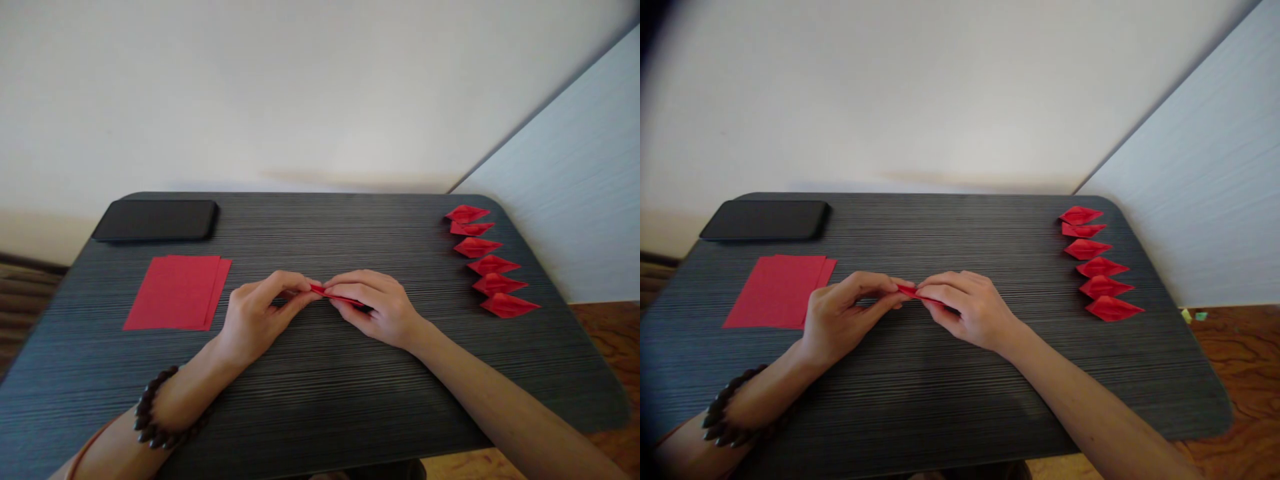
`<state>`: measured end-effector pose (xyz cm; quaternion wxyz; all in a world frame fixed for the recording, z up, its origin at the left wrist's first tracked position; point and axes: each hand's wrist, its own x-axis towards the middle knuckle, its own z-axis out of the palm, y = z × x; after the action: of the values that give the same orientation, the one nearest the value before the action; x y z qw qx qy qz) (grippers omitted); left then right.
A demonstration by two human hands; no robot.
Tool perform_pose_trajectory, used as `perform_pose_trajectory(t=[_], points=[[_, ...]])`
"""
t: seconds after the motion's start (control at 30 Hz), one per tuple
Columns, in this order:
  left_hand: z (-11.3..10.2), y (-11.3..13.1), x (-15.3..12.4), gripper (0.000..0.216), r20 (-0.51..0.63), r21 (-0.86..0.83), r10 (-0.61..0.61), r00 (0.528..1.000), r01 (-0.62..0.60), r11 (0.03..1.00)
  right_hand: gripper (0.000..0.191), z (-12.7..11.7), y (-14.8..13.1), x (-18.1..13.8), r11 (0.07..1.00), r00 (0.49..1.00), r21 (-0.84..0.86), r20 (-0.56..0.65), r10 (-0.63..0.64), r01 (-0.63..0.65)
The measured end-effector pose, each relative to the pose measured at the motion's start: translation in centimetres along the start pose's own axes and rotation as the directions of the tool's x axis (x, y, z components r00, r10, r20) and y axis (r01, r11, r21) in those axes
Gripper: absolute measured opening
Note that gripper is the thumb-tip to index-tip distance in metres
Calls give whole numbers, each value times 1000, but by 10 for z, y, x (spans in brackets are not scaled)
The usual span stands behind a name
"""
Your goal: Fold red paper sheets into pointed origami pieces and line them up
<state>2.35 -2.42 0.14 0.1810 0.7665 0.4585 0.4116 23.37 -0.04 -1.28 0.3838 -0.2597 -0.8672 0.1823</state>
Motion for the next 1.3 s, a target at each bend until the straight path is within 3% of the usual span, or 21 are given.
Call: perform_pose_trajectory(t=[0.3,0.57,0.67,0.83,1.0,1.17,1.3], points=[[-2,0,1,11,-13,81,75,997,-74,994,22,-1,-2,1,1000,1000,-15,-22,-7,6],[-5,-2,7,5,79,-11,97,992,-97,995,21,-2,-1,1,996,999,-88,-18,-28,27],[-5,0,9,8,92,-54,51,995,-46,997,20,-3,-2,2,997,1000,-76,-25,-13,11],[-2,2,6,2,53,-171,-160,986,167,971,16,-2,-4,4,999,998,-6,-41,39,-39],[1,1,4,20,50,-336,-333,942,330,882,14,-1,-5,3,998,997,36,-47,56,-55],[3,1,5,11,99,-401,-339,936,349,847,14,-1,-6,4,993,994,67,-52,98,-95],[1,1,3,3,57,-339,-263,963,267,902,15,-3,-8,4,974,977,96,-33,210,-206]])
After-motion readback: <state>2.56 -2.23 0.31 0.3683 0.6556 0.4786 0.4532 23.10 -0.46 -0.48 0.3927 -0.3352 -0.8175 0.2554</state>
